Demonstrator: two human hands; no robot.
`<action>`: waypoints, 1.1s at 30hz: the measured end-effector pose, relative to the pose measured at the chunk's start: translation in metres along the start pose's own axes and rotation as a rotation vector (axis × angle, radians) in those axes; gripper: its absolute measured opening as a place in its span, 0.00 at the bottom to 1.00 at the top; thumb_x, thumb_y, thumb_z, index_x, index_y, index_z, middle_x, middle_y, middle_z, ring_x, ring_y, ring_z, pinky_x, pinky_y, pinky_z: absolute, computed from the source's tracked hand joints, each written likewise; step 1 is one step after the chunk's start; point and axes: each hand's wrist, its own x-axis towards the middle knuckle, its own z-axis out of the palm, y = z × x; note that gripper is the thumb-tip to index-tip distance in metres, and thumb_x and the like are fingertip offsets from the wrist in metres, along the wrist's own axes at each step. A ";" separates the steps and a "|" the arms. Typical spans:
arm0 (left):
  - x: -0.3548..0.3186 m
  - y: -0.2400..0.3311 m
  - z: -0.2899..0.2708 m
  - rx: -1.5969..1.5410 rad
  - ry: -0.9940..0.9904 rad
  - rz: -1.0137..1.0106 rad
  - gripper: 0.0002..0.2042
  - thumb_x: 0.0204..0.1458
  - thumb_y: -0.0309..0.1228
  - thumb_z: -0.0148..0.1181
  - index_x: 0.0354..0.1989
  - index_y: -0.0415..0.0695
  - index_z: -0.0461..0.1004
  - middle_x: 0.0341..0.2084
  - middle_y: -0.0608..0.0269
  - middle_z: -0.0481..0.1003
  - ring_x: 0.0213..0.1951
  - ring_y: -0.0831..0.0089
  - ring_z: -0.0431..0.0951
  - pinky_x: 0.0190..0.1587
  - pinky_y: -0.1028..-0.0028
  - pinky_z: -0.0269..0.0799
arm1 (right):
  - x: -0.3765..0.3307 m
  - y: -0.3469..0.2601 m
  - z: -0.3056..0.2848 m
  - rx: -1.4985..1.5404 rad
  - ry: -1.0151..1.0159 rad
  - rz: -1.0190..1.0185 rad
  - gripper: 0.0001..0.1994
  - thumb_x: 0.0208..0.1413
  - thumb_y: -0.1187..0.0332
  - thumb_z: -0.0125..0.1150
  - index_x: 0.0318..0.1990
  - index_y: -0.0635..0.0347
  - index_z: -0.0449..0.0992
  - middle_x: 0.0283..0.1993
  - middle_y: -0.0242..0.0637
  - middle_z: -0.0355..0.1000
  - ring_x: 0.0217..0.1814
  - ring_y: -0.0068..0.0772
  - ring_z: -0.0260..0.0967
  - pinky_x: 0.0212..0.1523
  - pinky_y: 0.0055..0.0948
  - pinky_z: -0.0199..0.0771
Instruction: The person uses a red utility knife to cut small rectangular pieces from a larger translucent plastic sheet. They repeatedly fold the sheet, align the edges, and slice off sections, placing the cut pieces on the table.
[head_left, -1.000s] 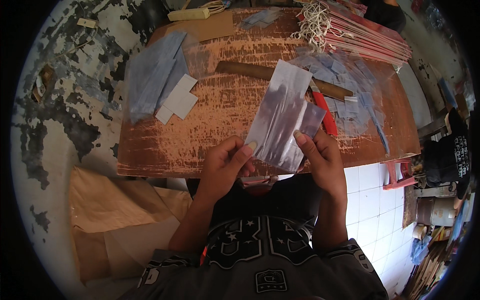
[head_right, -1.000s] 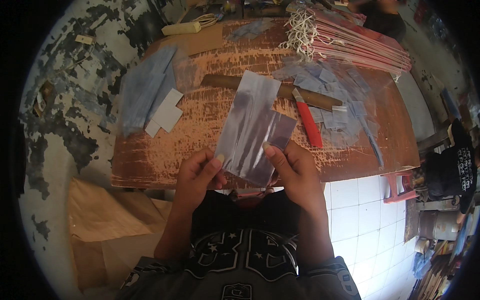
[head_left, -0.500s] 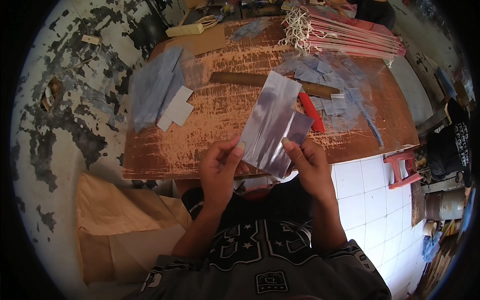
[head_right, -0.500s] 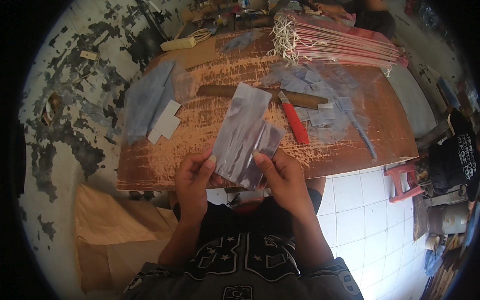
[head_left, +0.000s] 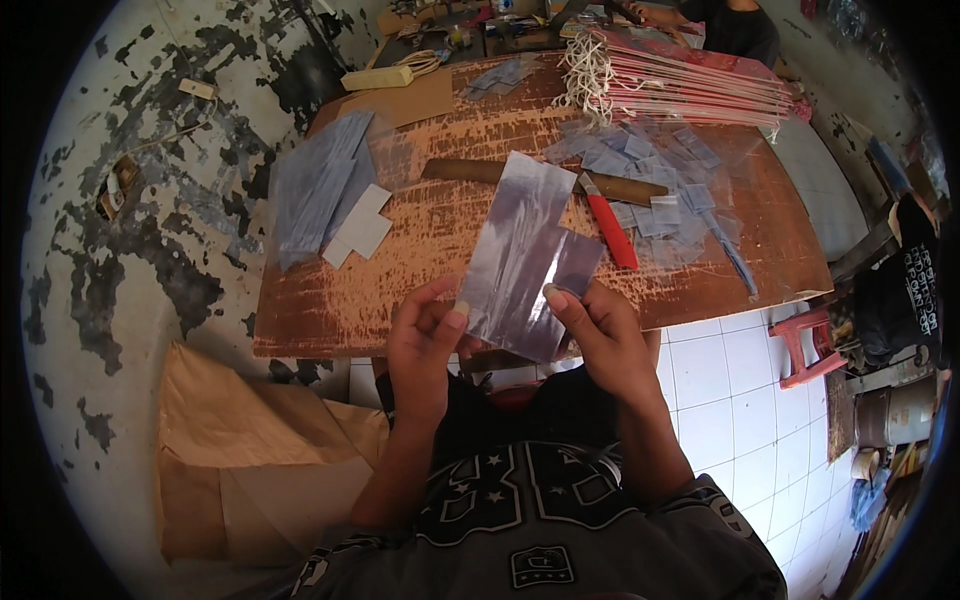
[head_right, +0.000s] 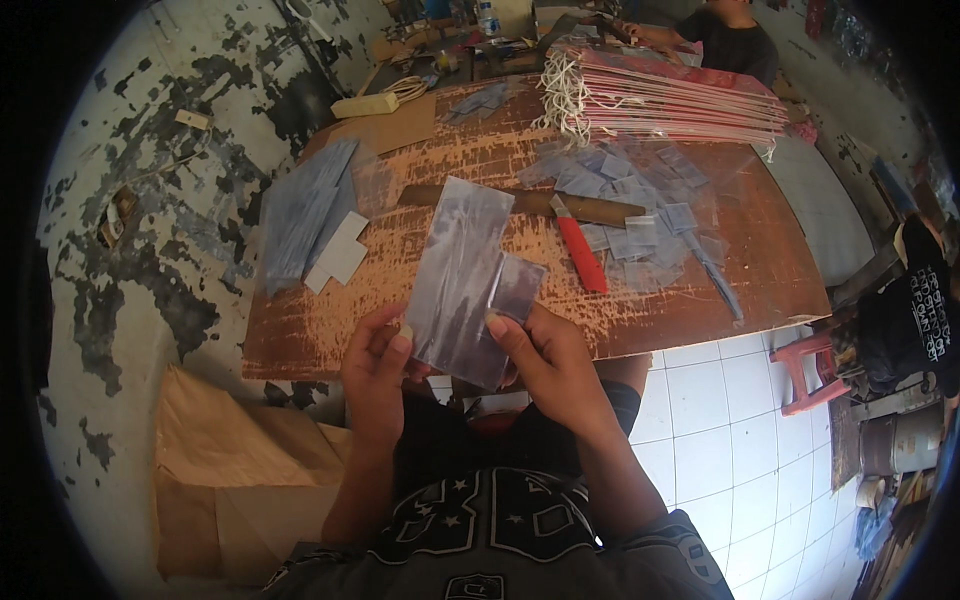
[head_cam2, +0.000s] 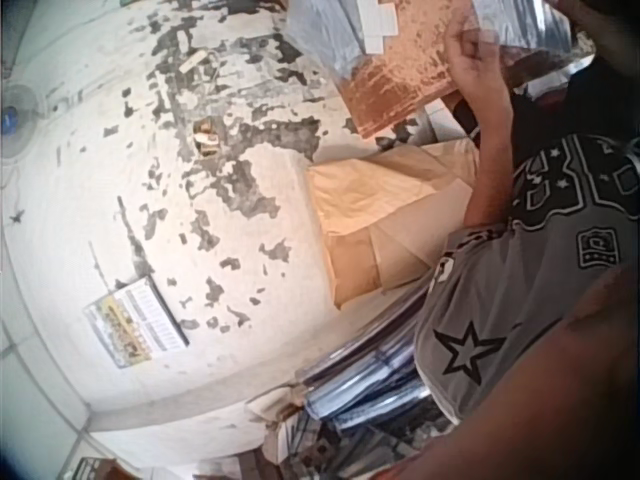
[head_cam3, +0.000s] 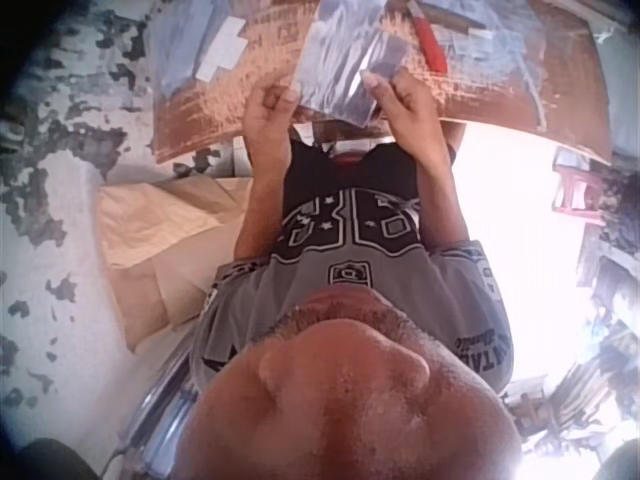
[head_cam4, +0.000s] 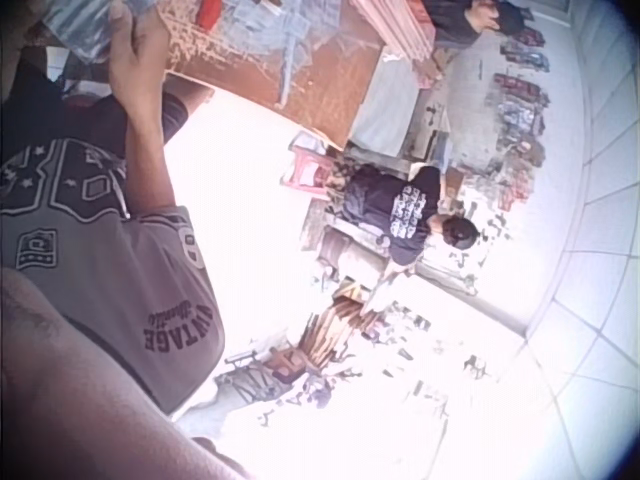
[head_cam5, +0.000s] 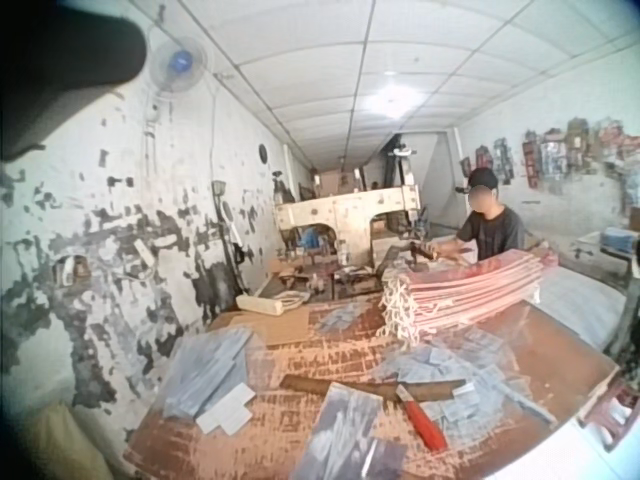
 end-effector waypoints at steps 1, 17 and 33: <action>0.002 -0.002 -0.004 -0.034 -0.023 -0.041 0.15 0.65 0.30 0.63 0.56 0.36 0.76 0.37 0.65 0.80 0.32 0.79 0.79 0.34 0.79 0.73 | 0.000 0.002 0.001 0.010 0.002 -0.005 0.19 0.73 0.54 0.57 0.48 0.66 0.77 0.31 0.30 0.76 0.29 0.18 0.73 0.31 0.21 0.74; 0.011 -0.001 -0.002 0.046 -0.102 -0.114 0.13 0.66 0.29 0.61 0.55 0.37 0.77 0.41 0.66 0.79 0.37 0.81 0.77 0.39 0.81 0.72 | -0.001 0.012 -0.013 -0.018 0.023 0.029 0.19 0.73 0.55 0.58 0.45 0.68 0.77 0.31 0.29 0.76 0.29 0.18 0.73 0.31 0.22 0.74; 0.036 -0.028 0.000 0.043 -0.107 -0.095 0.16 0.70 0.39 0.55 0.56 0.40 0.76 0.44 0.65 0.79 0.43 0.80 0.78 0.49 0.78 0.74 | -0.011 0.031 -0.027 0.088 0.009 0.121 0.19 0.74 0.55 0.56 0.44 0.66 0.78 0.29 0.30 0.76 0.29 0.18 0.74 0.30 0.23 0.74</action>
